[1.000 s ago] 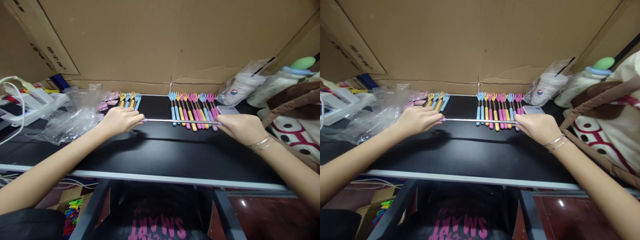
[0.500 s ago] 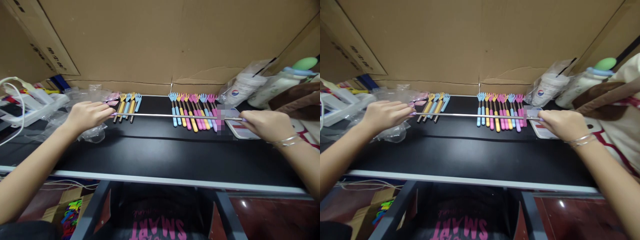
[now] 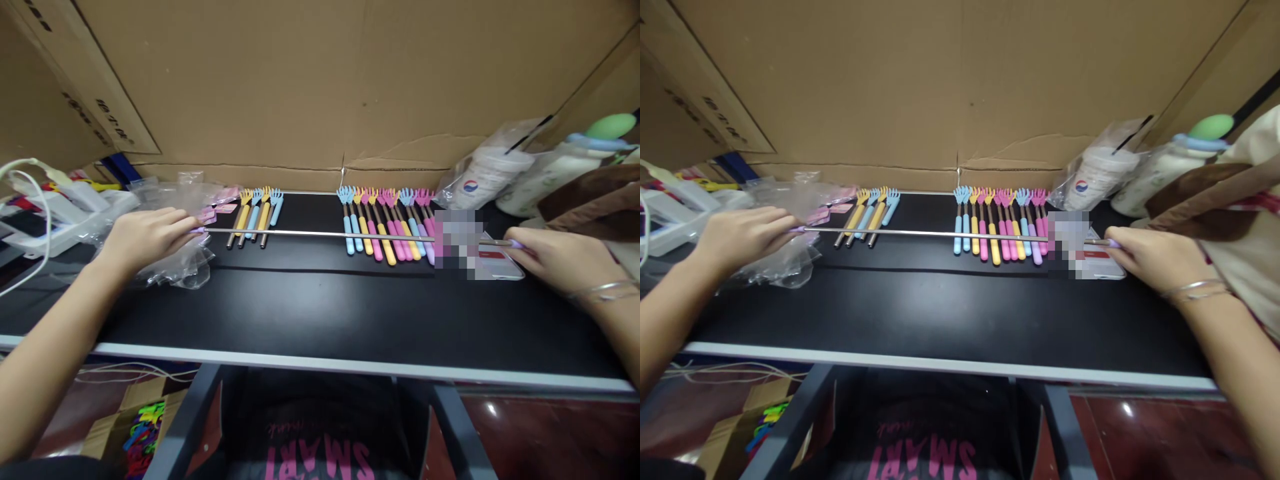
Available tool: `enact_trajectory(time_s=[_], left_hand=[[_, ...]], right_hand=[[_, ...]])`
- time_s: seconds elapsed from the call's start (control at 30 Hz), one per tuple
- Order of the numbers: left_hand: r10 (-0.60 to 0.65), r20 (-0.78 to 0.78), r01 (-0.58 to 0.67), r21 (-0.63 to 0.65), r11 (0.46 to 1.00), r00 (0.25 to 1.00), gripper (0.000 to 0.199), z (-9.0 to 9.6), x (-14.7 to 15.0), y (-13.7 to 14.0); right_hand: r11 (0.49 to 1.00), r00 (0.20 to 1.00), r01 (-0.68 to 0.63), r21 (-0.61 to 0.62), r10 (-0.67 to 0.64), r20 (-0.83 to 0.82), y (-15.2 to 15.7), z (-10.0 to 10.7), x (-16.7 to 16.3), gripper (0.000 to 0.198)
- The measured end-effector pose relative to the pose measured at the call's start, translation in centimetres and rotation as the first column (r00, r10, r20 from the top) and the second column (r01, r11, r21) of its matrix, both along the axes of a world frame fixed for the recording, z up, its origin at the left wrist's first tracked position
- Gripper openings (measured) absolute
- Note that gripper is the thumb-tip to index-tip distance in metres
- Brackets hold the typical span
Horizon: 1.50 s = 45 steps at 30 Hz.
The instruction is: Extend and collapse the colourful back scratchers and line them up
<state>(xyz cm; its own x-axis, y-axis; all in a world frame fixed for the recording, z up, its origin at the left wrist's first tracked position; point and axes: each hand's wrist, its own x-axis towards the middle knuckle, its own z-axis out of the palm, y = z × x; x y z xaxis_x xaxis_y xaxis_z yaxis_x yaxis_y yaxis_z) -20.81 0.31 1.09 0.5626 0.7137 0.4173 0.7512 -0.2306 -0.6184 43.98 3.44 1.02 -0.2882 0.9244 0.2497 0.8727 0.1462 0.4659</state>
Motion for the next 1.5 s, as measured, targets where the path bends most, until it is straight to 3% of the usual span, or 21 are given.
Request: enact_trajectory(time_s=[0.17,0.37,0.53,0.73,0.93,1.07,1.27,1.5], left_hand=[[-0.025,-0.013,0.026,0.062,0.998,1.0,0.032,0.3,-0.5,0.3],[-0.096,-0.139,0.117,0.152,0.981,0.986,0.029,0.9,-0.5,0.3],[-0.187,-0.181,0.216,0.162,0.963,0.966,0.028,1.3,0.6,0.5],[-0.312,-0.155,0.328,0.09,0.941,0.937,0.034,1.4,5.2,1.2],[-0.385,-0.121,0.393,0.058,0.917,0.915,0.031,1.4,9.6,0.8],[-0.381,-0.033,0.382,0.013,0.924,0.924,0.032,1.0,11.1,0.5],[-0.484,-0.04,0.486,0.082,0.87,0.874,0.03,0.7,14.8,-0.3],[-0.55,0.069,0.552,-0.023,0.833,0.833,0.028,-0.9,20.0,-0.9]], right_hand=[[0.99,0.998,0.042,0.133,-0.047,0.036,-0.8,0.4,-0.6,0.031],[0.992,0.998,0.06,0.109,-0.064,0.029,-1.0,0.6,-0.8,0.032],[0.979,0.999,0.018,0.203,-0.023,0.022,-0.6,0.7,-1.1,0.038],[0.945,0.968,-0.251,0.209,0.241,0.073,-0.1,1.2,-5.6,0.038],[0.826,0.867,-0.499,0.261,0.474,0.157,-0.9,1.1,-10.2,0.033],[0.812,0.85,-0.526,0.253,0.505,0.149,-1.4,0.4,-11.7,0.028],[0.861,0.869,-0.493,0.124,0.493,0.037,-2.7,-0.2,-15.6,0.024],[0.84,0.838,-0.543,-0.005,0.541,-0.07,-4.3,-0.5,-21.8,0.026]])
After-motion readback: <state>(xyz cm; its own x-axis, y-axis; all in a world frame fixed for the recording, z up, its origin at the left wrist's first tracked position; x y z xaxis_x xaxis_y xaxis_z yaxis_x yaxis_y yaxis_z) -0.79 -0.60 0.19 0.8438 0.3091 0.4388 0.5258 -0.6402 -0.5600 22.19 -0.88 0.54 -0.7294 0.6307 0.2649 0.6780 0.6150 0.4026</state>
